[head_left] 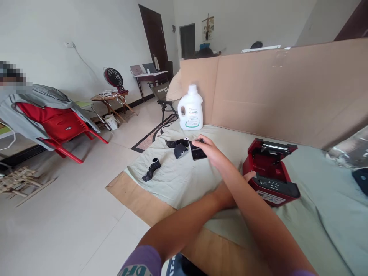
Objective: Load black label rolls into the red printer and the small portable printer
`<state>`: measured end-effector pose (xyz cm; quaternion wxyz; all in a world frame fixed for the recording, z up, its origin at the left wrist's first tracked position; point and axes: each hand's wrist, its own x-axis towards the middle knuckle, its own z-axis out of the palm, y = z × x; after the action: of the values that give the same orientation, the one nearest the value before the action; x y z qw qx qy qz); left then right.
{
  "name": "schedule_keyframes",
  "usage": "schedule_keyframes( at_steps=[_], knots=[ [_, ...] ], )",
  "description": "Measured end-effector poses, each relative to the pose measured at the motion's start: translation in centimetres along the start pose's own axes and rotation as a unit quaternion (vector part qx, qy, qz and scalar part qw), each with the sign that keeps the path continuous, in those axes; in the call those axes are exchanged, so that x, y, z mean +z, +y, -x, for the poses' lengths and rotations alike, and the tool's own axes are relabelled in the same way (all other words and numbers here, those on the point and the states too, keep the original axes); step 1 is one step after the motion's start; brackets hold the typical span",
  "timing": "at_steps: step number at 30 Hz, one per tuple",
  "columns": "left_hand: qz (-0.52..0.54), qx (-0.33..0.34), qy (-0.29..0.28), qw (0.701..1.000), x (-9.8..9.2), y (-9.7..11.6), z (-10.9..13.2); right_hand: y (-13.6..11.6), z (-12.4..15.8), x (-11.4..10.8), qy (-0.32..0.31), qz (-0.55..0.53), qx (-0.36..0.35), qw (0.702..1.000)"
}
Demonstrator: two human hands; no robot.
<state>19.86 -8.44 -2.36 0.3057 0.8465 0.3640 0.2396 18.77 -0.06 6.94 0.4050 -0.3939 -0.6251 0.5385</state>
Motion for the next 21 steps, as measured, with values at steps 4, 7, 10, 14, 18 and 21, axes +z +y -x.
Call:
schedule_keyframes(
  at_steps=[4,7,10,14,18,21],
  knots=[
    [-0.026,-0.009,-0.004,1.0,-0.3,0.4,0.3,-3.0,6.8,-7.1,0.093,-0.085,0.03,0.992],
    [-0.022,-0.019,0.018,0.999,-0.1,0.8,0.5,-4.7,12.0,-12.8,0.127,-0.137,0.046,0.981],
    [-0.009,-0.015,0.037,0.999,0.2,0.9,0.6,-4.9,15.5,-17.4,0.124,-0.12,0.073,0.982],
    [-0.001,-0.02,0.049,0.999,0.4,1.1,0.7,-3.2,16.9,-21.0,0.099,-0.063,0.12,0.986],
    [-0.012,-0.034,0.052,0.998,0.8,1.0,0.5,-1.0,15.9,-21.4,0.077,0.057,0.116,0.989],
    [-0.015,-0.029,0.053,0.998,1.1,0.6,0.4,0.4,14.7,-20.8,0.116,0.175,0.126,0.97]
  ],
)
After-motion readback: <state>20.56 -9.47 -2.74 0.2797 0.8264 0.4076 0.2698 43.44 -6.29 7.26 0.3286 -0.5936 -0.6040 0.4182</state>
